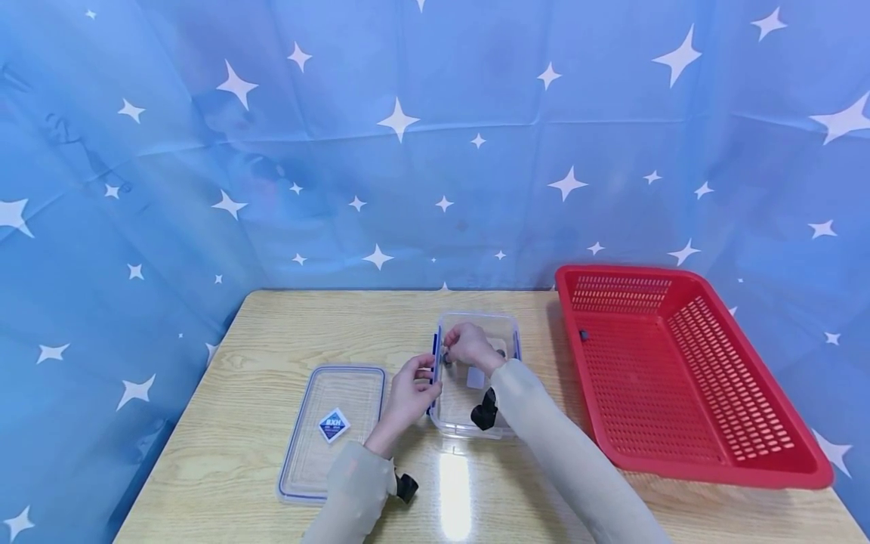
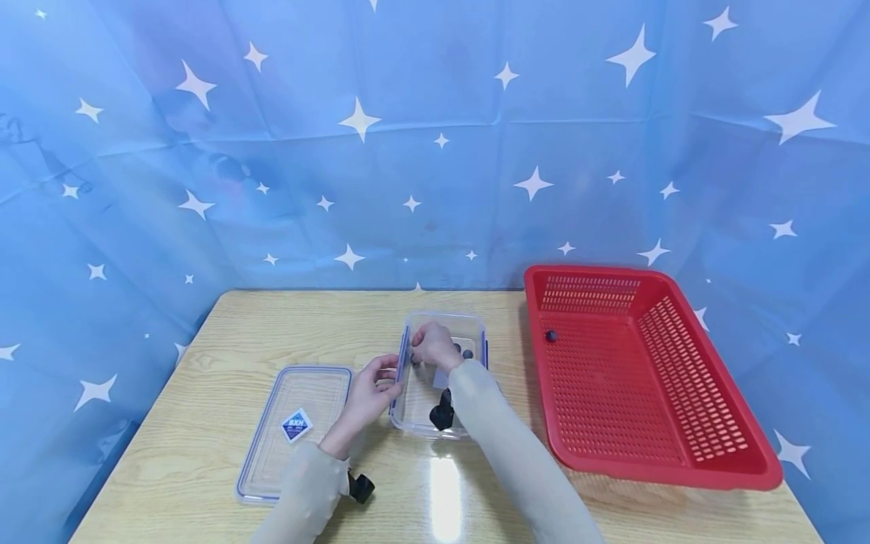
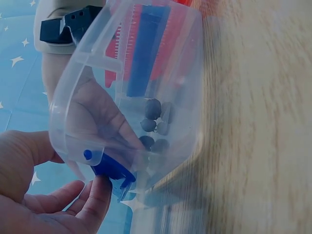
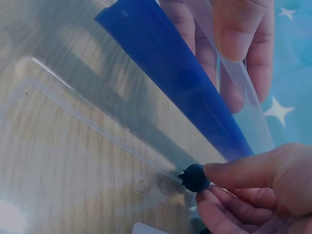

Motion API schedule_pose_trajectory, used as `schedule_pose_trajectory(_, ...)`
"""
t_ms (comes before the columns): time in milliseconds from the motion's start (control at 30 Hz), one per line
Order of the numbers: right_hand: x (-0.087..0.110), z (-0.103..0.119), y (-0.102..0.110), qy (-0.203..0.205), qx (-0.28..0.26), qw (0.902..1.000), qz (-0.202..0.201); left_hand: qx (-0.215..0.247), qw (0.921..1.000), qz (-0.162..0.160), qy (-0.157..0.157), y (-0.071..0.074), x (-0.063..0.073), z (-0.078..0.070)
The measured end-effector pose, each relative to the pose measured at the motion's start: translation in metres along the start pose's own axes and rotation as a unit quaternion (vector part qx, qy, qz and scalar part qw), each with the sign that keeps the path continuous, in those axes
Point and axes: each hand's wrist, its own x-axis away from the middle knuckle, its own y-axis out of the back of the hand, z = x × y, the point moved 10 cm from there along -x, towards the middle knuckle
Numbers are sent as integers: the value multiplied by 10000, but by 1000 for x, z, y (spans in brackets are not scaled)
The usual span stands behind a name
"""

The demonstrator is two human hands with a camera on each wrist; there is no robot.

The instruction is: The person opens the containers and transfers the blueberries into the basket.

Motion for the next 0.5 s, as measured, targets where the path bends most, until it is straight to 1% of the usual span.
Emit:
schedule_pose_trajectory(100,0,-1,-2,26,199,9998,78,-50,10000,-9,-42,-1,-2,8)
schedule_pose_trajectory(267,-1,-2,-4,106,300,9994,122,22,9999,-17,-122,0,-2,10)
schedule_pose_trajectory(400,-2,-2,-4,156,310,9993,169,-1,10000,-31,-69,0,-2,9)
schedule_pose_trajectory(467,-3,-2,-5,225,331,9990,190,28,10000,-19,-37,1,1,-2)
schedule_pose_trajectory(500,-3,-1,-5,277,319,9989,197,30,10000,-26,-27,1,1,-2)
